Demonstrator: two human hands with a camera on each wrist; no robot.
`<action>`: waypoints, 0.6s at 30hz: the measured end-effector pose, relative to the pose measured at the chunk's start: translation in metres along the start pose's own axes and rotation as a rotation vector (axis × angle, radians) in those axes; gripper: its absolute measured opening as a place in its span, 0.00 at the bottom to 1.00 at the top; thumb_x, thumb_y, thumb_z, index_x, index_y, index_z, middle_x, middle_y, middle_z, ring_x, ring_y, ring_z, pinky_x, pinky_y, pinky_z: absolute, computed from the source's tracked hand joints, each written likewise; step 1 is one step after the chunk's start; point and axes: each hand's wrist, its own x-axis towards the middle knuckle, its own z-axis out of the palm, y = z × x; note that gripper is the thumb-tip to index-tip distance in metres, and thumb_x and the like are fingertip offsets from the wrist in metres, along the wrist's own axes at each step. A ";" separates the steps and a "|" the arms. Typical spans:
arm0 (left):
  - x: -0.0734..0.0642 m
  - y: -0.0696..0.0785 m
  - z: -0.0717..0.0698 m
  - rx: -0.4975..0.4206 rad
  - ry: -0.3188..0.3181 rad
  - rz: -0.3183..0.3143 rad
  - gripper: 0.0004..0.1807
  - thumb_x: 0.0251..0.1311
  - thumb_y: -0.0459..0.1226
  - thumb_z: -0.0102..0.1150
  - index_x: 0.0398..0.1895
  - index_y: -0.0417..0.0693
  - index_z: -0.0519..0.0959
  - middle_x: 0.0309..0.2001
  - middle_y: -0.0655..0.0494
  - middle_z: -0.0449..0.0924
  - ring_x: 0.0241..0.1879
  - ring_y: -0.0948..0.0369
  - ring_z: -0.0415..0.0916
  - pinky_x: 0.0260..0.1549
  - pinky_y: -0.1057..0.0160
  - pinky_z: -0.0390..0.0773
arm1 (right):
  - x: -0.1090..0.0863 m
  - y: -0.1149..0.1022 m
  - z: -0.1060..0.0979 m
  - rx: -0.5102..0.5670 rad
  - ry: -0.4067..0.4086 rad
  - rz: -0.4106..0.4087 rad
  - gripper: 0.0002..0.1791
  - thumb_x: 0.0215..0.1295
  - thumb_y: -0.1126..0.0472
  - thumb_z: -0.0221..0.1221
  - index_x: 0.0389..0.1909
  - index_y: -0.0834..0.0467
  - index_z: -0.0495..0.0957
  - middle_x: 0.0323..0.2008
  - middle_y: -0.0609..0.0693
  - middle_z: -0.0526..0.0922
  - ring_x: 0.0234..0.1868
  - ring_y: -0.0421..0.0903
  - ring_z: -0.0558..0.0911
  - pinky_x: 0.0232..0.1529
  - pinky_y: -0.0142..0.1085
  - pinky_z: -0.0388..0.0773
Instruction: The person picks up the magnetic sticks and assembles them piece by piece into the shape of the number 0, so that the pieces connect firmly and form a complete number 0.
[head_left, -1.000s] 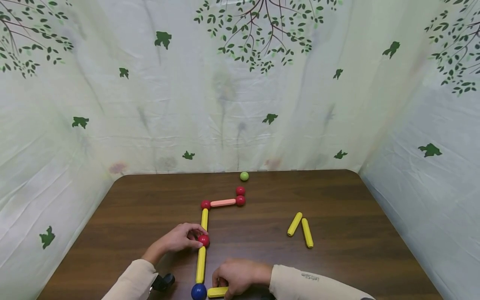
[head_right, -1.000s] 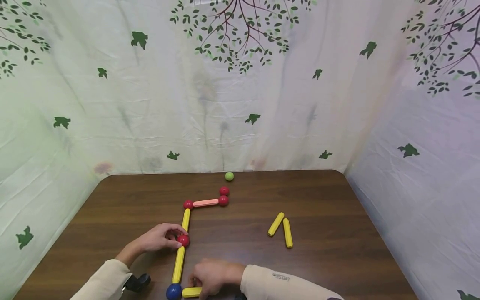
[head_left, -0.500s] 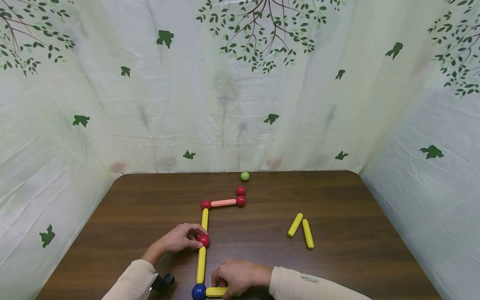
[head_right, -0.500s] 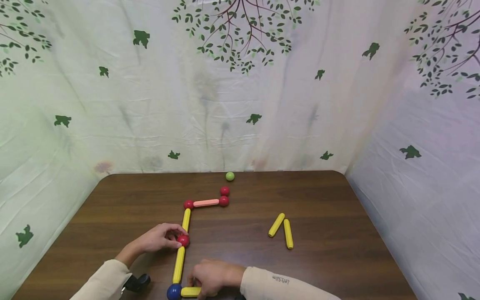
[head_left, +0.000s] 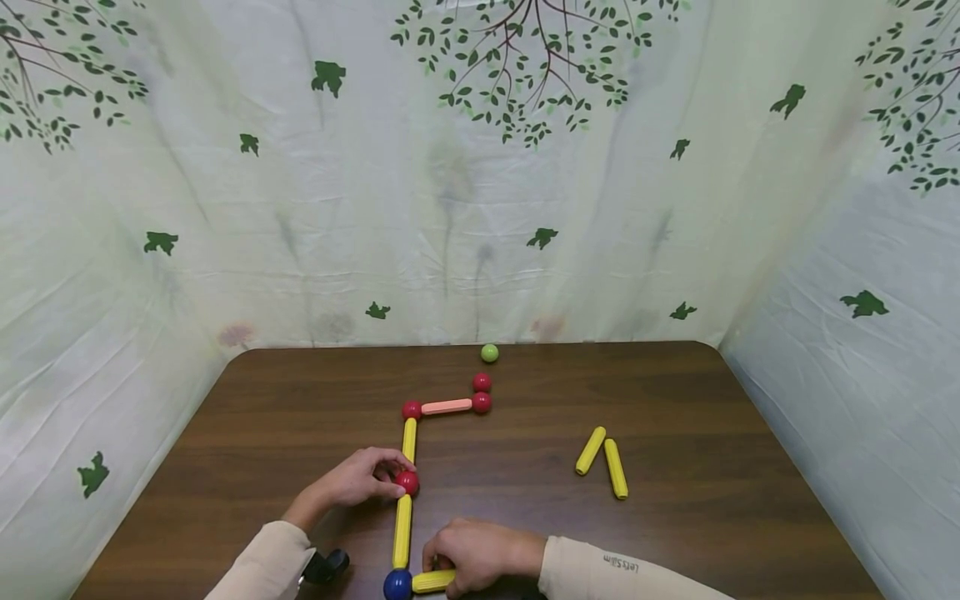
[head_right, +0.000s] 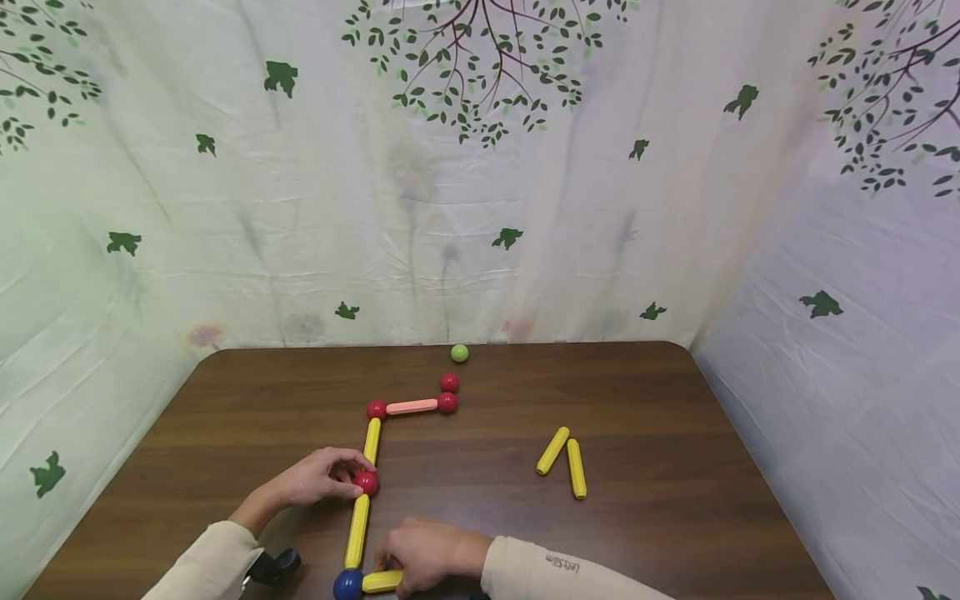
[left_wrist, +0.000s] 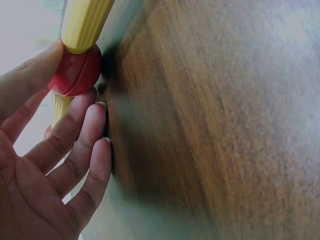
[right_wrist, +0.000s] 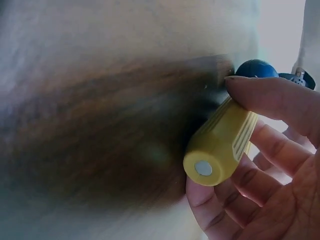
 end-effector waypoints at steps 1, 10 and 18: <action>0.000 0.000 0.000 0.003 0.000 0.002 0.16 0.57 0.37 0.67 0.48 0.44 0.80 0.38 0.54 0.77 0.34 0.56 0.72 0.32 0.66 0.74 | 0.000 0.000 0.000 0.002 0.000 0.000 0.14 0.48 0.63 0.70 0.36 0.50 0.82 0.19 0.33 0.69 0.21 0.27 0.67 0.23 0.18 0.61; 0.000 0.000 0.000 -0.007 -0.008 -0.002 0.16 0.57 0.37 0.67 0.48 0.44 0.79 0.38 0.53 0.77 0.35 0.56 0.72 0.33 0.65 0.75 | 0.000 0.002 0.001 0.017 0.011 0.007 0.12 0.48 0.61 0.70 0.35 0.49 0.82 0.19 0.32 0.69 0.21 0.27 0.67 0.22 0.19 0.62; 0.000 0.000 0.000 -0.020 -0.004 -0.010 0.16 0.57 0.37 0.67 0.48 0.44 0.79 0.38 0.52 0.78 0.34 0.56 0.72 0.32 0.65 0.74 | 0.000 0.002 0.000 0.048 0.006 0.025 0.11 0.49 0.60 0.70 0.35 0.49 0.82 0.19 0.32 0.70 0.21 0.26 0.68 0.24 0.19 0.63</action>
